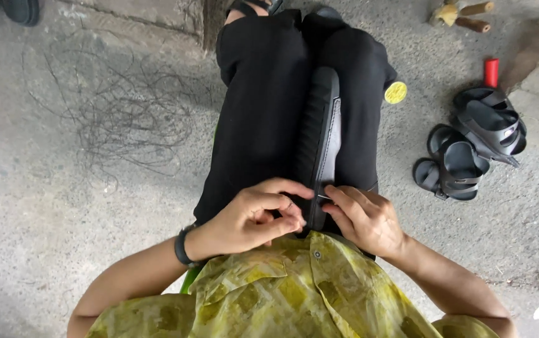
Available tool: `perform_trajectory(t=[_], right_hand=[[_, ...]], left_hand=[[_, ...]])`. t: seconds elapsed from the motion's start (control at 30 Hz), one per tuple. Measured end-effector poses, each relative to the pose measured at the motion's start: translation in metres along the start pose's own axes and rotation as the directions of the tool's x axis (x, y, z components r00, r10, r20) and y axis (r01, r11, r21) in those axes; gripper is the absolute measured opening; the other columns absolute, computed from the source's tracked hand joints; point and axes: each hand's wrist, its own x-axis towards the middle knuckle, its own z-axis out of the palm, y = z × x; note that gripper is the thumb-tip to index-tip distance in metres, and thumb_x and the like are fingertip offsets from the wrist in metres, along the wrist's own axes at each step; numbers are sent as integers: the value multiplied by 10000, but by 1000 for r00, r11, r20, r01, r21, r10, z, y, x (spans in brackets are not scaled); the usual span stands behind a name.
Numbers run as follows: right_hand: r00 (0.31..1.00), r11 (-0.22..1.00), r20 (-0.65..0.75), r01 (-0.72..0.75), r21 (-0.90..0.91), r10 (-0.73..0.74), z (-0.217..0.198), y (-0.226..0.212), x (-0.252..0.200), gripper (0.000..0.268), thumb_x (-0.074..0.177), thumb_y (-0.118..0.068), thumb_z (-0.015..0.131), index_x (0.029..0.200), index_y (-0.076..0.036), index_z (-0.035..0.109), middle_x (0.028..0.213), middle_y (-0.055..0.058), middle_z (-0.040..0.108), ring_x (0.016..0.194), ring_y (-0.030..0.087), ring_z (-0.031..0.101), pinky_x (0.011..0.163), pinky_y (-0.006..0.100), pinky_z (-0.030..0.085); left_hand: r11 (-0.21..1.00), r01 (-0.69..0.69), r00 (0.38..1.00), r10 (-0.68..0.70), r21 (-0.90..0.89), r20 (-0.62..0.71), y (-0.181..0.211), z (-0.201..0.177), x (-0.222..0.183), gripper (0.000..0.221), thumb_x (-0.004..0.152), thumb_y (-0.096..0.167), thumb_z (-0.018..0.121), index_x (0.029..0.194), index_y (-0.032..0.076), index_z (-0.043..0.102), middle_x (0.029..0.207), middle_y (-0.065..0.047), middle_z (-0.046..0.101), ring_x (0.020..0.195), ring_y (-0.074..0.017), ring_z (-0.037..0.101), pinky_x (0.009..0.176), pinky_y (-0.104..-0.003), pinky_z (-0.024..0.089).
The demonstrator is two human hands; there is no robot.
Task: Hand-sewing a replacement sole onto a shoe using a needle and thread.
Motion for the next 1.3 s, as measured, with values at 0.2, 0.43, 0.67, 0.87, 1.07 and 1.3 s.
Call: perform_trajectory(t=[0.2, 0.43, 0.67, 0.87, 1.07, 1.3], right_hand=[[997, 999, -75, 19, -33, -22, 2, -3, 5, 315, 787, -123, 729, 1078, -16, 676, 845, 120, 665, 632, 259, 669, 502, 324, 534], [950, 894, 304, 190, -405, -64, -54, -20, 30, 408, 864, -151, 525, 1256, -233, 598, 728, 9, 533, 434, 129, 550, 420, 272, 517], [832, 990, 554, 66, -128, 16, -71, -8, 14, 484, 860, -205, 573, 1327, -286, 477, 1283, 81, 420, 343, 24, 394, 206, 158, 365], [985, 990, 168, 64, -125, -43, -48, -7, 22, 118, 874, -127, 543, 898, -121, 658, 1002, 77, 598, 349, 153, 537, 373, 281, 493], [981, 997, 178, -80, -5, 80, -49, -4, 21, 94, 821, -76, 609, 859, -78, 694, 845, 103, 632, 308, 124, 521, 285, 255, 459], [960, 968, 258, -160, 191, 108, -45, -10, 25, 136, 843, -76, 546, 871, -121, 671, 693, 21, 585, 415, 188, 577, 356, 290, 488]], left_hand=[[962, 195, 980, -199, -192, -2, -47, 9, 5, 206, 832, 0, 653, 1019, 2, 565, 792, -151, 642, 587, -228, 682, 360, -219, 491], [969, 61, 976, -7, 240, -218, -24, 21, 18, 161, 788, 100, 723, 915, 79, 626, 657, -48, 607, 537, -224, 649, 425, -269, 479], [690, -279, 958, 245, 668, 147, -40, 33, 8, 328, 902, 66, 673, 1217, 121, 597, 843, -33, 501, 681, -189, 540, 554, -323, 502], [495, -493, 808, 565, 715, 166, -31, 27, 12, 181, 948, 96, 529, 848, 45, 670, 687, -29, 421, 546, -179, 475, 438, -264, 411], [404, -486, 791, 581, 775, 193, -24, 36, 26, 98, 880, 66, 633, 789, 73, 668, 663, -11, 463, 551, -150, 494, 449, -270, 406], [247, -577, 685, 665, 778, 297, -30, 24, 12, 124, 843, 32, 629, 726, 62, 600, 705, -61, 456, 573, -191, 499, 495, -277, 423]])
